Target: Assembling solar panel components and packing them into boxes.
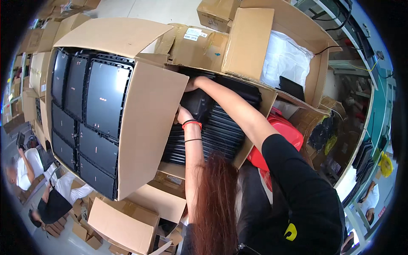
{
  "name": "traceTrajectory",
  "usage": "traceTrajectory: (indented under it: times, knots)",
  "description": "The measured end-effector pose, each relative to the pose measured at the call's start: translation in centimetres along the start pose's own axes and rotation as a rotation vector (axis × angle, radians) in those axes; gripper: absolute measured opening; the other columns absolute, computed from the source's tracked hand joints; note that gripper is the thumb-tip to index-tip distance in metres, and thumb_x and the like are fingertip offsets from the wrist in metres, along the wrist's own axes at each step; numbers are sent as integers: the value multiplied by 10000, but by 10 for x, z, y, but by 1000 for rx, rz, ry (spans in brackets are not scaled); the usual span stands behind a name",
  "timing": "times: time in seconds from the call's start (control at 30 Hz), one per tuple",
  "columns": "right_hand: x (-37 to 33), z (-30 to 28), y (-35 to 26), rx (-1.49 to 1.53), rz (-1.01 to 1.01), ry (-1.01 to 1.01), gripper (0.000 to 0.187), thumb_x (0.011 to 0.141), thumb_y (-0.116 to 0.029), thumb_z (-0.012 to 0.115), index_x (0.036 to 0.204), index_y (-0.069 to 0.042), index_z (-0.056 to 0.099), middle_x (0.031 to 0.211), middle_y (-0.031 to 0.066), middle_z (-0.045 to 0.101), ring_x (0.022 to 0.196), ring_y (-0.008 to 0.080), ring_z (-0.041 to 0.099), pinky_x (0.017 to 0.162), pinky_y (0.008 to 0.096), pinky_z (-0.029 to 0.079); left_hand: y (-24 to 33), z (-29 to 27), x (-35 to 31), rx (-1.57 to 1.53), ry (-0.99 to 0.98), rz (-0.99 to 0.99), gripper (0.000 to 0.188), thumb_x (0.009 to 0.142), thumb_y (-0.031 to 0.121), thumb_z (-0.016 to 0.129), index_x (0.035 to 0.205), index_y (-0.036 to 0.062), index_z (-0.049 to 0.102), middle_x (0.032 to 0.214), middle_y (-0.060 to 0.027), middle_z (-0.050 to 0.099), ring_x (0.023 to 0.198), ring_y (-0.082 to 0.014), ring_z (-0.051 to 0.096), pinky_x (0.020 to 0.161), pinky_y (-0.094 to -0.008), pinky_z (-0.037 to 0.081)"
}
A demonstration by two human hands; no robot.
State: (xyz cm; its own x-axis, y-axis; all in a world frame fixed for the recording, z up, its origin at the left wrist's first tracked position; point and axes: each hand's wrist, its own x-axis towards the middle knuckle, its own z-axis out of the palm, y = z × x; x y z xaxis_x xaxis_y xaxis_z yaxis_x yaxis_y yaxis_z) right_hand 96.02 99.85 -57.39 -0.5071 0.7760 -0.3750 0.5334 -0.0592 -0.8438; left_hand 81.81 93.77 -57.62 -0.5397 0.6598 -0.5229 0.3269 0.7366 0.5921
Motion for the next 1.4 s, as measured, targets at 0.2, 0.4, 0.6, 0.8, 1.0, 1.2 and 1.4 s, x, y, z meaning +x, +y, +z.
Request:
traceTrajectory:
  times: [0.2, 0.4, 0.6, 0.8, 1.0, 1.2, 1.4]
  knots:
    - [36, 23, 26, -60, -128, 45, 493, 930, -331, 381, 1352, -89, 461, 1402, 156, 442, 1295, 280, 417, 1079, 403, 321, 17, -9, -31, -94, -191, -110, 967, 796, 596, 599, 1395, -77, 248, 1422, -313, 217, 1323, -345, 237, 1061, -434, 287]
    - [73, 51, 58, -273, -43, 188, 413, 894, -328, 461, 1227, -111, 576, 1283, 179, 547, 1166, 308, 541, 965, 420, 434, 13, 10, -71, 415, -12, 195, 1040, 857, 645, 424, 1398, -167, 64, 1418, -443, 29, 1345, -519, 79, 1096, -517, 157]
    - [55, 41, 39, -237, 213, 504, 398, 892, -308, 481, 1189, -67, 593, 1238, 177, 571, 1134, 335, 552, 937, 411, 458, -12, 6, -69, 785, 188, 693, 1026, 872, 664, 360, 1428, -112, -15, 1469, -368, 12, 1400, -452, 44, 1118, -560, 73]
    - [-11, 13, 19, -121, 545, 78, 481, 942, -530, 340, 1363, -332, 461, 1527, 96, 233, 1407, 377, 120, 1054, 677, 106, 5, -14, -25, 801, -39, 997, 571, 975, 420, 354, 1457, 124, 277, 1457, -219, 308, 1360, -395, 237, 1103, -524, 165]
    - [-12, 26, 24, -230, 615, -1, 455, 968, -445, 326, 1408, -351, 387, 1534, -16, 241, 1392, 427, 143, 1060, 659, 153, 9, -22, -8, 761, -161, 1022, 528, 975, 351, 386, 1428, 89, 311, 1415, -213, 377, 1301, -394, 337, 1065, -496, 249]
    - [-6, 14, 23, -380, 577, -191, 484, 957, -443, 340, 1433, -359, 336, 1540, 15, 229, 1403, 405, 134, 1073, 644, 135, 18, -22, -6, 659, -214, 1349, 361, 942, 270, 461, 1273, 139, 525, 1311, -115, 504, 1216, -305, 455, 1003, -431, 359]
    - [-12, 19, 18, -384, 592, -182, 506, 948, -433, 347, 1442, -329, 329, 1514, 134, 266, 1405, 434, 87, 1128, 527, 136, 25, -16, -4, 681, -174, 1212, 321, 951, 309, 430, 1195, 138, 551, 1180, -192, 562, 1093, -379, 518, 910, -484, 414]
